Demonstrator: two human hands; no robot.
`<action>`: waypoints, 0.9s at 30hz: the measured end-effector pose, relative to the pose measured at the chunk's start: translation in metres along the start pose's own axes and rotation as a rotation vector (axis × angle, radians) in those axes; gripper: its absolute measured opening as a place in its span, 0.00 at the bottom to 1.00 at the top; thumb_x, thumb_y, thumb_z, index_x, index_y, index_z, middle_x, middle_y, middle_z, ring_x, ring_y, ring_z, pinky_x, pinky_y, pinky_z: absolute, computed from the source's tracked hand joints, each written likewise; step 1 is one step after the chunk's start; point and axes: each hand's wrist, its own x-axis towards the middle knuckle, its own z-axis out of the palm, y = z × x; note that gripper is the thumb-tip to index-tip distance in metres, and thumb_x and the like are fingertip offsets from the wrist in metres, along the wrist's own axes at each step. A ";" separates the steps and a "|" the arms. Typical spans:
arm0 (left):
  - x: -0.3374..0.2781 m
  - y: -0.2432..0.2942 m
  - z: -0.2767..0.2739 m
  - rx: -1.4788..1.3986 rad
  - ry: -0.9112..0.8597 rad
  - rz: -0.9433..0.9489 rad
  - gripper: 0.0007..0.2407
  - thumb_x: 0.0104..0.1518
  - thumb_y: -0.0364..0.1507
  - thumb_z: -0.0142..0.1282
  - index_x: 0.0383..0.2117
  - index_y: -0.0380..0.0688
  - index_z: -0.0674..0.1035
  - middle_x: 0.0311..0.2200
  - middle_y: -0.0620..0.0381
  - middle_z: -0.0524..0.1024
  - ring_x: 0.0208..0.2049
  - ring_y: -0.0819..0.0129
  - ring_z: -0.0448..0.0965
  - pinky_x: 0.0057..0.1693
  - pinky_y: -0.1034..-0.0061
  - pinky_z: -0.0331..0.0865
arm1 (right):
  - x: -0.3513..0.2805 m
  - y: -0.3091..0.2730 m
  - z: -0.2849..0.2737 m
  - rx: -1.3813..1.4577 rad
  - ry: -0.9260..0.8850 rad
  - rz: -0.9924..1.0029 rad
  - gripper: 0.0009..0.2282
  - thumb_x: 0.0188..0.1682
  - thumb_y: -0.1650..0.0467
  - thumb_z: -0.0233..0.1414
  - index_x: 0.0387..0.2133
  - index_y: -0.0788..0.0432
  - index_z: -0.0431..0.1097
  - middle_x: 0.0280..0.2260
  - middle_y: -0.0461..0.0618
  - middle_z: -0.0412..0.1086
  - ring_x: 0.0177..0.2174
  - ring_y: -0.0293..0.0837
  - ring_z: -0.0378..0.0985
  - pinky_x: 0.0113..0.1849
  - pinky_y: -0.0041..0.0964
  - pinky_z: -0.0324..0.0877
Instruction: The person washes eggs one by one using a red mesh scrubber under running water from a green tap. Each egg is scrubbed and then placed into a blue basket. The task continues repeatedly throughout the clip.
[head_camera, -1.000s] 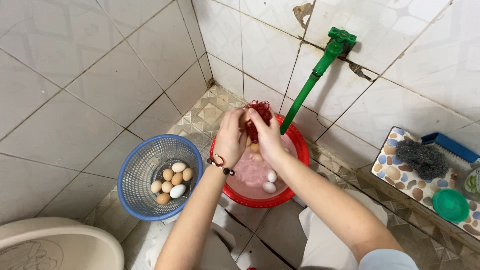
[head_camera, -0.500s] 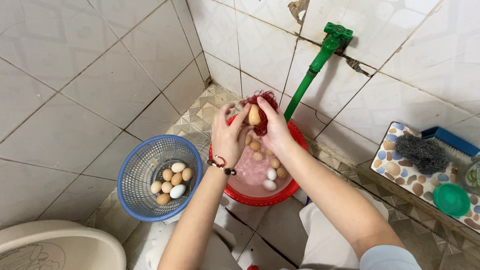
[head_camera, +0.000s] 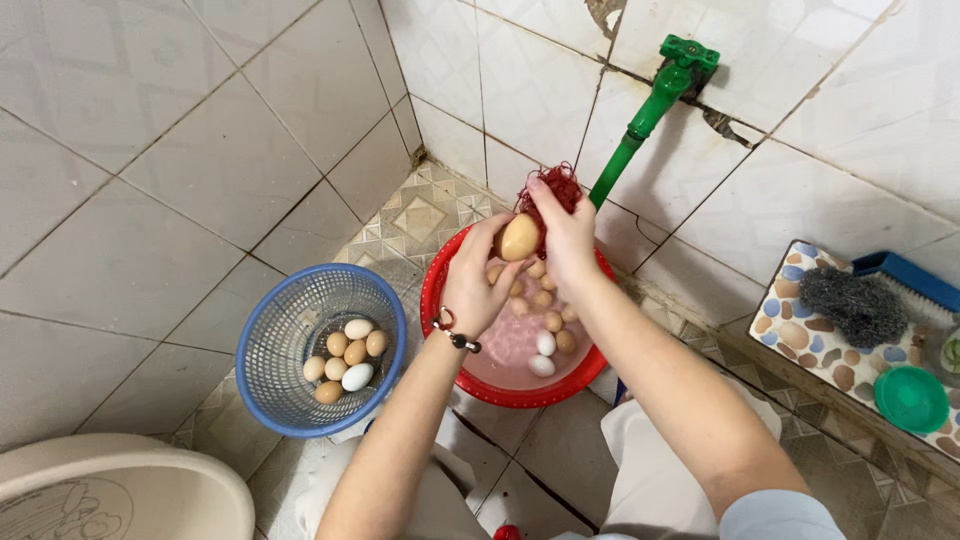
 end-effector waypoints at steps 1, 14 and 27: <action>0.000 0.000 -0.002 -0.024 -0.008 0.012 0.25 0.51 0.22 0.67 0.56 0.39 0.72 0.52 0.44 0.75 0.54 0.48 0.78 0.58 0.63 0.74 | 0.001 -0.002 0.000 0.069 0.001 0.081 0.09 0.52 0.70 0.62 0.38 0.64 0.71 0.33 0.48 0.73 0.32 0.39 0.74 0.36 0.35 0.72; -0.004 0.007 -0.003 0.141 0.060 0.126 0.25 0.48 0.16 0.63 0.56 0.39 0.73 0.56 0.43 0.73 0.58 0.45 0.75 0.62 0.63 0.72 | -0.022 0.011 0.007 -0.139 -0.129 -0.087 0.09 0.53 0.69 0.60 0.39 0.63 0.72 0.35 0.50 0.74 0.34 0.37 0.75 0.38 0.34 0.73; -0.002 -0.020 0.002 -0.226 0.080 -0.333 0.18 0.55 0.28 0.69 0.51 0.38 0.78 0.46 0.51 0.79 0.47 0.63 0.79 0.54 0.71 0.74 | -0.024 -0.004 0.008 0.036 -0.160 0.133 0.12 0.50 0.65 0.58 0.39 0.61 0.71 0.35 0.48 0.75 0.34 0.39 0.78 0.37 0.35 0.75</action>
